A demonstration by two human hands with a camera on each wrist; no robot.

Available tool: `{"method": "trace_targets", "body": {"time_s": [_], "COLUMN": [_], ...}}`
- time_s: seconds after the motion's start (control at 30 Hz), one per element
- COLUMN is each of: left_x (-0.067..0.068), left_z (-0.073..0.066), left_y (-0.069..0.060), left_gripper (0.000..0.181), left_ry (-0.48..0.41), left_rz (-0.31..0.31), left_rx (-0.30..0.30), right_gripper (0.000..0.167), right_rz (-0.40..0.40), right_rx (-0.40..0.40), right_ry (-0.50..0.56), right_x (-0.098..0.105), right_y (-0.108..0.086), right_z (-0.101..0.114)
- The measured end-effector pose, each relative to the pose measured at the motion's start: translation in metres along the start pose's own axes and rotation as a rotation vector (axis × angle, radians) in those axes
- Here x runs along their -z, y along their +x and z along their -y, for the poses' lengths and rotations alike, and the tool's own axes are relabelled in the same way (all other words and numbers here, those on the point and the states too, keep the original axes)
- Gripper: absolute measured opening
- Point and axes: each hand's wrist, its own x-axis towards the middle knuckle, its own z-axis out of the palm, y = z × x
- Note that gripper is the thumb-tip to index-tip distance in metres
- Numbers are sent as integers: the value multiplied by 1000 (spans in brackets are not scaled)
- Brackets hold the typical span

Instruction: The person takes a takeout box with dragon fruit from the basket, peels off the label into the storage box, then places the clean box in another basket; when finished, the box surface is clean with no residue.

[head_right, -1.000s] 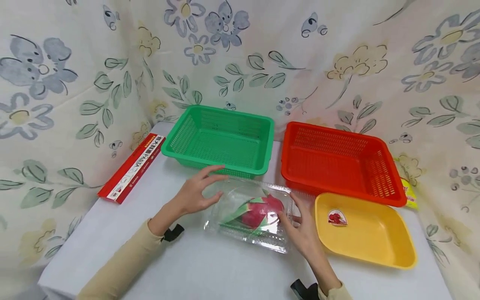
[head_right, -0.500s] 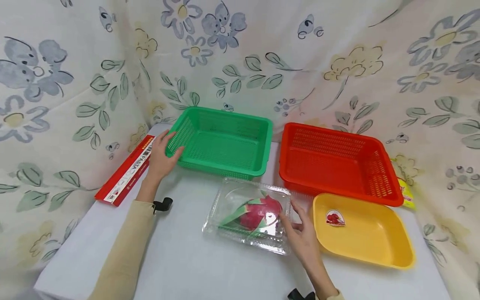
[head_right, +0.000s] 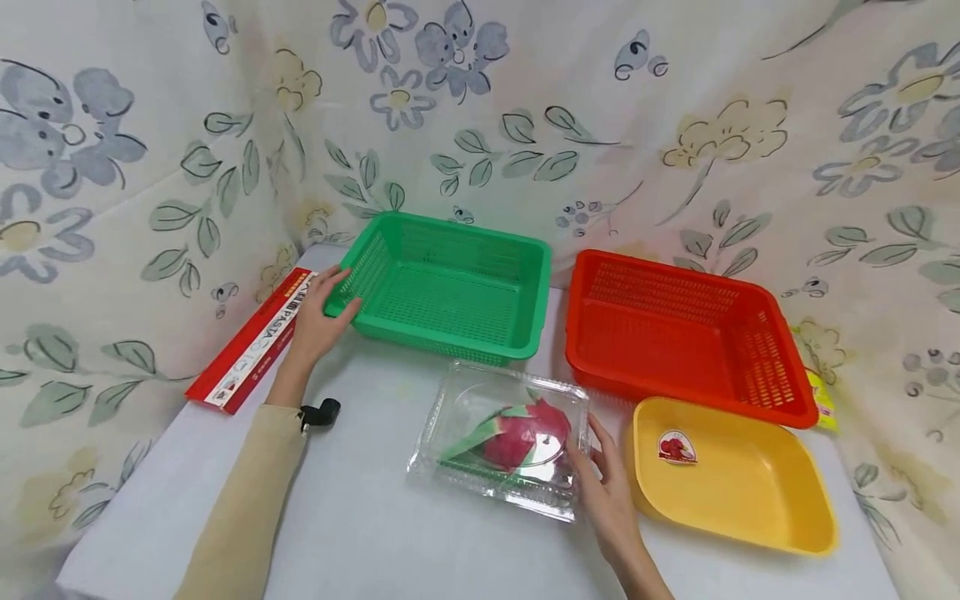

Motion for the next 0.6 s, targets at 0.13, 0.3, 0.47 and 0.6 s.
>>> {"method": "trace_targets", "body": {"time_s": [0.13, 0.3, 0.47, 0.6], "left_x": [1, 3, 3, 3], "left_z": [1, -2, -2, 1], "left_y": [1, 0, 1, -2], "left_gripper": [53, 53, 55, 56], "left_ry": [-16, -32, -25, -16], "left_rz": [4, 12, 28, 38], "left_rx": [-27, -26, -7, 2], "right_gripper": [63, 61, 59, 58], "right_rz": [24, 26, 11, 15], "right_rx": [9, 43, 65, 74], "right_ry": [77, 91, 116, 153], "right_x": [-3, -3, -3, -4], "right_y": [-2, -2, 0, -1], "right_z": [-3, -4, -4, -5]}}
